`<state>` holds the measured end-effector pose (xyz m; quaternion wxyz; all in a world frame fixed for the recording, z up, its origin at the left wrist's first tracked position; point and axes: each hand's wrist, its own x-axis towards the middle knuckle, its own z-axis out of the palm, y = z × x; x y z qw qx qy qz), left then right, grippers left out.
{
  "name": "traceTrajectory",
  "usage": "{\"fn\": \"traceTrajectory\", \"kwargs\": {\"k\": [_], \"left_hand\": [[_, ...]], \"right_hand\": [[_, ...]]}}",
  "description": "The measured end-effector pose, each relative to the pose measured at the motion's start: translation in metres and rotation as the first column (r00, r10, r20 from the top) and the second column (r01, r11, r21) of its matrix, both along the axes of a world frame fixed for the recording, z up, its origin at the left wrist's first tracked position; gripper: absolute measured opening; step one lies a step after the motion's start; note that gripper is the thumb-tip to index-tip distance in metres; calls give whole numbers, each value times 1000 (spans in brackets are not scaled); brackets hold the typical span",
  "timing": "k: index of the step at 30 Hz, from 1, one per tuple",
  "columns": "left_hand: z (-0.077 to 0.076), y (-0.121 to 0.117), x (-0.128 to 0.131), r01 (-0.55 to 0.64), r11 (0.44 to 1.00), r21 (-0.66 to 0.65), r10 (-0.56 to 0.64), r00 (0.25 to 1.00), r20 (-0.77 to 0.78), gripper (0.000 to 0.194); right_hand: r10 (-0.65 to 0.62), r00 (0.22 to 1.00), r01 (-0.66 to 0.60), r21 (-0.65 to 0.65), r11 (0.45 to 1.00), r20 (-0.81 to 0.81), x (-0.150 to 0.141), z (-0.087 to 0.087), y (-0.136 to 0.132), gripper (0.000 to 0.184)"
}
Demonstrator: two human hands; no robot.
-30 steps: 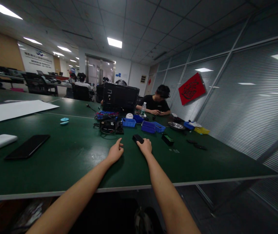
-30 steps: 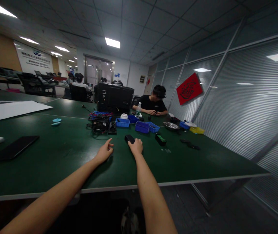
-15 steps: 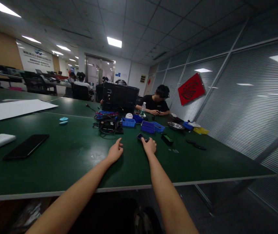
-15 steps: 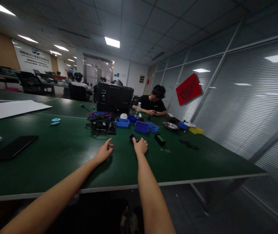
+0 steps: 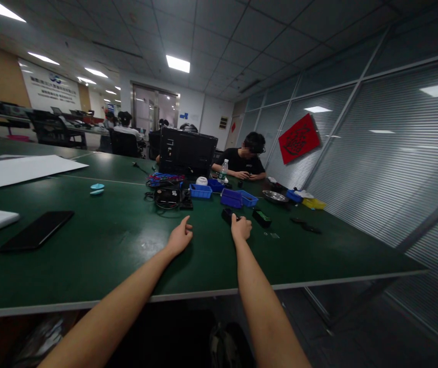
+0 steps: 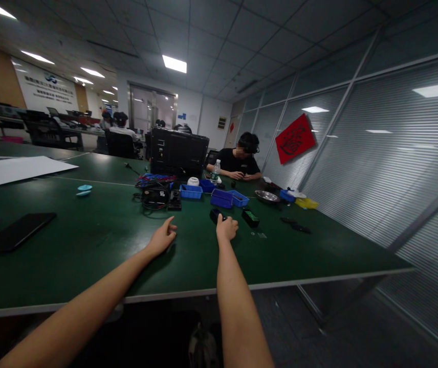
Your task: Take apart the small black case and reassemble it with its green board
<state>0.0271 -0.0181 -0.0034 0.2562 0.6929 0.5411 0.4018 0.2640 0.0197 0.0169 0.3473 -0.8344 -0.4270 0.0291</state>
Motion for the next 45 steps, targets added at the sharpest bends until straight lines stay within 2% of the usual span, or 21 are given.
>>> {"fn": "traceTrajectory", "kwargs": {"k": [3,6,9,13,16,21,25,32,40,43,45], "left_hand": [[0,-1,0,2,1000,1,-2,1000,1,63],[0,-1,0,0,1000,1,0,1000,-1,62],[0,0,0,1,1000,0,-1,1000,-4,62],[-1,1,0,-1,1000,-4,1,1000,-9,61],[-1,0,1,-1,1000,4,1,1000,-6,60],[-1,0,0,2,1000,8,-2,1000,-7,60],[-1,1,0,3,1000,-1,-3,1000,-9,60],[0,0,1,2,1000,-3,-2,1000,-15,60],[1,0,1,2,1000,3,-2,1000,-12,61],[-1,1,2,3,1000,19,-3,1000,-19,61],[-3,3,1,-34,998,49,36,999,-36,62]], "right_hand": [[24,999,-25,26,999,31,3,-6,3,62],[24,999,-26,51,998,46,7,-12,7,52],[5,999,-13,169,986,51,8,-12,8,44],[-36,990,-28,447,894,133,3,-4,4,47],[62,979,-155,509,847,195,-5,0,0,49],[363,895,-442,403,802,259,-18,-5,-1,46],[485,821,-562,271,782,303,-26,-12,0,44],[568,776,-606,75,792,274,-33,-9,-6,45],[535,822,-548,15,836,194,-33,-8,-2,50],[565,799,-579,12,815,206,-35,-10,-1,40],[613,756,-636,38,771,231,-38,-10,-2,34]]}}
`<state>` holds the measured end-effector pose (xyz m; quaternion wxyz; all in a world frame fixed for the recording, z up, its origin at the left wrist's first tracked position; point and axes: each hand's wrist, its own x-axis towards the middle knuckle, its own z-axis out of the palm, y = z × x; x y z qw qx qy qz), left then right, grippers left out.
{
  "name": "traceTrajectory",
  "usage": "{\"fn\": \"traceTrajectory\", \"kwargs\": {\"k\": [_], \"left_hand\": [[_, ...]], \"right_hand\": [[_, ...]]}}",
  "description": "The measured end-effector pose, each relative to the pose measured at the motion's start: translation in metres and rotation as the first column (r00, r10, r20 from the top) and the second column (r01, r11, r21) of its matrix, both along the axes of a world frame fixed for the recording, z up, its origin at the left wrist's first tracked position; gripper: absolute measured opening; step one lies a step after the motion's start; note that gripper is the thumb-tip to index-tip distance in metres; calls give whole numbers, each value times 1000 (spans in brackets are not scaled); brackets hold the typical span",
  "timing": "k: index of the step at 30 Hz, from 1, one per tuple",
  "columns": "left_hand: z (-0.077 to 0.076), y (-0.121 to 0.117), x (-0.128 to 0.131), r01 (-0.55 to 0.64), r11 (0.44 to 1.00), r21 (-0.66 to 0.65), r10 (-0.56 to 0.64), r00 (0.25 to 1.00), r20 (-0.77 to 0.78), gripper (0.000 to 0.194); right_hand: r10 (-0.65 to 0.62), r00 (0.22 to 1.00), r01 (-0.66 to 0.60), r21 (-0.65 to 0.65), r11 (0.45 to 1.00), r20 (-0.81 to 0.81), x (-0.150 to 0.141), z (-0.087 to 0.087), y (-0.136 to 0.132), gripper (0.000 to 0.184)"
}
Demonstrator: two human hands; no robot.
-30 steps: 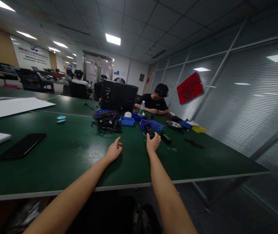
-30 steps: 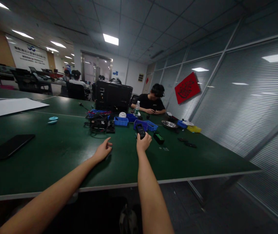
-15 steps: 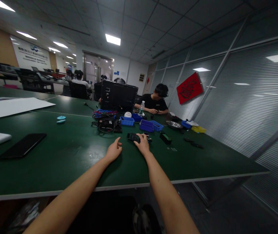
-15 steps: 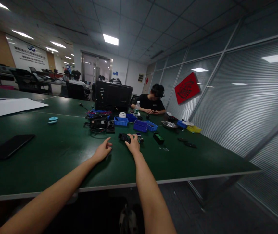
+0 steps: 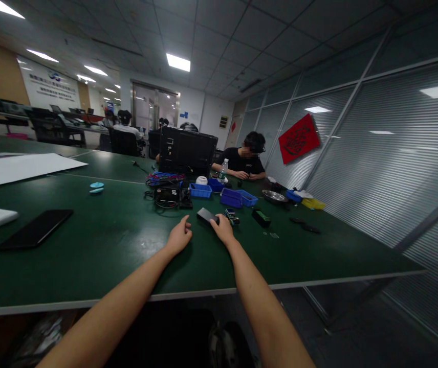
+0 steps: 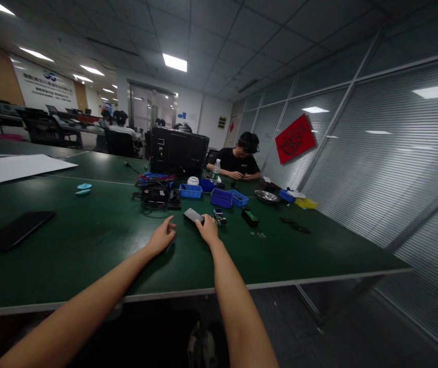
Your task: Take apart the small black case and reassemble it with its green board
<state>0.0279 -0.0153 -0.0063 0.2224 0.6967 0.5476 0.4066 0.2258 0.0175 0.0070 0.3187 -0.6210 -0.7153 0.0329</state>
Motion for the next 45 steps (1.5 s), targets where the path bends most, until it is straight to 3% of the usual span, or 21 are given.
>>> {"fn": "traceTrajectory", "kwargs": {"k": [5,8,11,13,15,17,19,21,23,24,26,29,33,39,42,45], "left_hand": [[-1,3,-5,-177,974,141,187,981,-58,60],[1,2,-7,-220,960,175,237,968,-83,57],[3,1,-7,-223,958,179,243,965,-98,55],[4,0,-6,-221,957,188,243,965,-100,54],[5,-1,-6,-209,956,208,234,967,-104,57],[5,-1,-5,-176,961,212,204,972,-119,62],[5,-2,-5,-112,978,176,140,978,-152,66],[5,-2,-5,-43,992,123,66,979,-192,65],[5,-3,-5,-1,997,81,19,974,-225,63],[5,-3,-6,5,998,69,11,972,-234,62],[5,-3,-7,5,999,49,7,971,-241,62],[5,-3,-9,2,999,46,9,972,-236,61],[4,-3,-9,-3,999,53,15,973,-232,60],[3,-3,-8,1,997,77,17,973,-232,60],[2,-2,-8,1,996,85,19,972,-236,60],[1,-1,-9,4,996,92,18,971,-239,60]], "right_hand": [[252,968,-248,115,962,-19,-13,2,-8,22],[249,965,-240,108,965,-81,-19,4,-12,32],[215,971,-214,16,977,-102,-21,5,-14,46],[249,959,-256,-34,966,-138,-22,6,-15,46],[350,912,-369,-57,928,-213,-23,7,-16,43],[487,823,-526,-70,848,-294,-24,10,-17,40],[541,759,-601,-70,796,-363,-24,14,-16,38],[438,801,-494,-38,869,-409,-18,17,-14,34],[182,892,-189,25,982,-413,-7,20,-12,35],[22,920,3,63,998,-391,1,21,-10,36],[-269,912,320,124,939,-311,17,21,-8,39],[-525,833,544,80,835,-174,35,16,-5,46],[-565,825,565,-40,824,5,39,6,-1,40],[-349,933,346,48,937,82,29,5,1,35],[-330,943,328,42,944,52,29,5,1,44],[-367,929,369,-47,928,46,29,3,3,56]]}}
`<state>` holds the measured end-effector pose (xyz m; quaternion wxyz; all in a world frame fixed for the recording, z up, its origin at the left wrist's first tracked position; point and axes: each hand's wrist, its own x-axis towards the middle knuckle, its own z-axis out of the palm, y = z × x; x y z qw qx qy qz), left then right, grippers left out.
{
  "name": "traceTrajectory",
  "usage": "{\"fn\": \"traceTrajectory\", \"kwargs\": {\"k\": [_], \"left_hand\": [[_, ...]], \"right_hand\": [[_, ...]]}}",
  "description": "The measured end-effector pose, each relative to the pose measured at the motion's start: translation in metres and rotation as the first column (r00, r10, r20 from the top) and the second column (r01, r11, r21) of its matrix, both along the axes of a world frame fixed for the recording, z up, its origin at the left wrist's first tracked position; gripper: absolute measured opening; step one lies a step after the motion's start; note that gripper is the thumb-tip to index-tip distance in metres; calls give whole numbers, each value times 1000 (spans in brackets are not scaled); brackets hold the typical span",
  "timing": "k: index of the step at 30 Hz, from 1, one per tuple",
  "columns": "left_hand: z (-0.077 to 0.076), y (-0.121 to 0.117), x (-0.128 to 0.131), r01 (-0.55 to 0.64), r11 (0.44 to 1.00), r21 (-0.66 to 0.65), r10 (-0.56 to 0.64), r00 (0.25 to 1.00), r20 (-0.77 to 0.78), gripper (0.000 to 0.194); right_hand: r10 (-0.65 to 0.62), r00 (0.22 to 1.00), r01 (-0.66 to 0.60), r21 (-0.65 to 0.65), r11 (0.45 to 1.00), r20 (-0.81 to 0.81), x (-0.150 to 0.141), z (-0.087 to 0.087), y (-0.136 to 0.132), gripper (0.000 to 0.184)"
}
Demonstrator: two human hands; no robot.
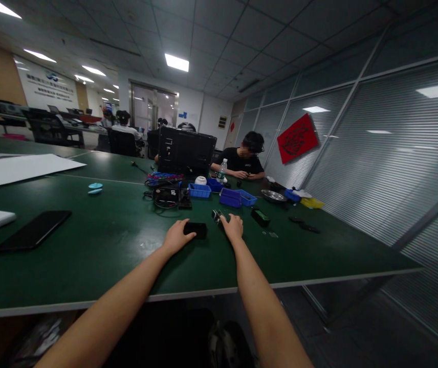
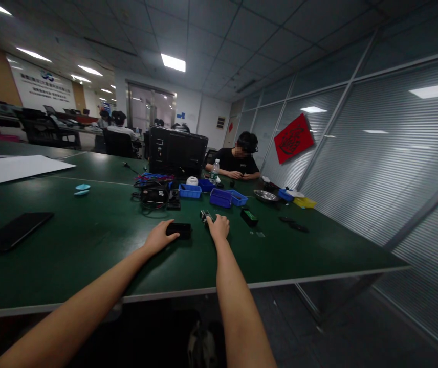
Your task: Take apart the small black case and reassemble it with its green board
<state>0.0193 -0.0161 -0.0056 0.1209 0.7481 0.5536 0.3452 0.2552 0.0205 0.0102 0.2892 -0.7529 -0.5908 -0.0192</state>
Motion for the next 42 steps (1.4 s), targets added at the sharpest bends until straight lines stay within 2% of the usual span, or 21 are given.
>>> {"fn": "traceTrajectory", "kwargs": {"k": [2,5,9,12,17,22,28,33,35,36,38,40,42], "left_hand": [[-1,0,0,-3,1000,1,3,1000,-4,59],[0,0,0,-7,1000,-1,7,1000,-9,59],[2,-1,1,-8,1000,1,8,1000,-18,60],[3,-2,1,-12,1000,1,12,1000,-27,60],[2,-2,1,-14,1000,4,15,1000,-21,60],[-1,0,0,-15,1000,-1,15,1000,15,64],[-1,1,0,-39,999,16,37,997,65,70],[-1,4,-2,-34,999,0,34,994,104,74],[-2,5,-2,-21,1000,-5,21,992,124,75],[-2,5,-2,-15,1000,-11,16,991,135,75],[-1,5,-2,-5,1000,-29,10,988,155,77],[0,5,-2,1,999,-46,7,986,167,78],[1,5,-2,2,998,-60,8,985,171,80]], "right_hand": [[8,1000,-7,-56,998,12,-1,-2,1,57],[54,998,-51,-85,995,34,-4,-4,1,50],[134,990,-135,9,991,48,-8,-5,1,37],[159,985,-162,58,985,61,-8,-6,1,41],[114,993,-114,-7,993,30,-6,-7,3,59],[74,997,-75,-48,996,-17,-1,-5,3,46],[-114,988,109,-58,992,-105,8,-3,3,48],[-46,975,48,8,999,-216,10,-4,7,44],[66,916,-53,46,998,-395,6,-3,8,42],[153,843,-134,74,988,-516,2,-3,8,43],[338,598,-316,174,933,-727,-7,0,5,47],[461,368,-442,284,851,-808,-18,2,2,49],[530,262,-507,352,787,-806,-28,4,-2,47]]}}
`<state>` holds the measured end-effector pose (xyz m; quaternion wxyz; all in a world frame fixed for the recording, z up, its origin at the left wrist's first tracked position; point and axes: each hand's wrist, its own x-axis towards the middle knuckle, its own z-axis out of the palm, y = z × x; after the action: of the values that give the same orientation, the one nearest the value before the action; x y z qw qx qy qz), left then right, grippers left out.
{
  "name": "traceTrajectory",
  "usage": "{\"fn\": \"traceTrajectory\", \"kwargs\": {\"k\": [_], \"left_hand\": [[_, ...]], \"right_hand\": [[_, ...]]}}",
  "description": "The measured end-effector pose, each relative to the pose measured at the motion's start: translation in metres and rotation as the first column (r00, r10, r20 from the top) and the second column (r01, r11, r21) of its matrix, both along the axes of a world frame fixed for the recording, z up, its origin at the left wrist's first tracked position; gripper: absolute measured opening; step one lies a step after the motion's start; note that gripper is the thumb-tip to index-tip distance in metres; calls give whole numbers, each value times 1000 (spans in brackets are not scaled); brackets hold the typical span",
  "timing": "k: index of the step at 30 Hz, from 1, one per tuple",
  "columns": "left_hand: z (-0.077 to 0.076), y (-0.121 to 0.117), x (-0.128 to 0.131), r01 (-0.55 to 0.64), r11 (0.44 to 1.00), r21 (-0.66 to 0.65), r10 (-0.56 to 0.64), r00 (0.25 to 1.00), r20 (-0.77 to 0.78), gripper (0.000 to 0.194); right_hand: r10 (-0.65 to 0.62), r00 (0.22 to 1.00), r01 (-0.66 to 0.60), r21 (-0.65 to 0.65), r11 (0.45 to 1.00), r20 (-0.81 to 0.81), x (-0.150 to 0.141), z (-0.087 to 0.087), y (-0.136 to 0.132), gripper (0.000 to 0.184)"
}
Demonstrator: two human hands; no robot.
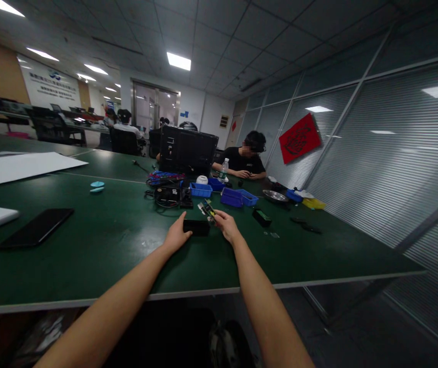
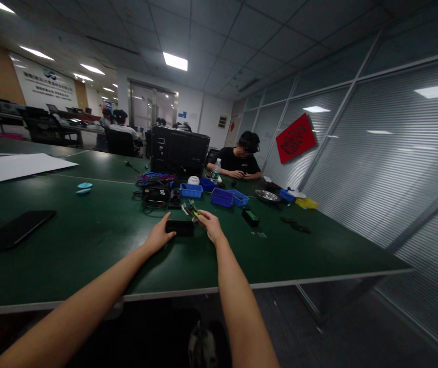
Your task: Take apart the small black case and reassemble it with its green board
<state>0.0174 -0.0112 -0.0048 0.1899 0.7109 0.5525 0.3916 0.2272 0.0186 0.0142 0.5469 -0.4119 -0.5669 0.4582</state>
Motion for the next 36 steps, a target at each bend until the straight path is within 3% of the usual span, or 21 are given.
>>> {"fn": "traceTrajectory", "kwargs": {"k": [7,24,28,31,36], "left_hand": [[-1,1,0,-9,1000,-12,8,1000,-16,83],[-3,2,0,25,997,-70,-18,996,93,80],[-5,4,1,37,998,-50,-32,994,103,79],[-7,5,0,36,999,-27,-33,996,87,78],[-6,5,0,30,999,-15,-29,998,59,77]], "right_hand": [[5,969,-44,154,987,248,-11,-4,-3,46],[-73,881,-2,157,988,467,-10,5,-11,43],[-47,915,2,112,994,401,-10,4,-10,50],[-19,933,-14,91,996,359,-10,2,-9,46],[17,832,-94,111,989,554,-13,1,-10,52]]}}
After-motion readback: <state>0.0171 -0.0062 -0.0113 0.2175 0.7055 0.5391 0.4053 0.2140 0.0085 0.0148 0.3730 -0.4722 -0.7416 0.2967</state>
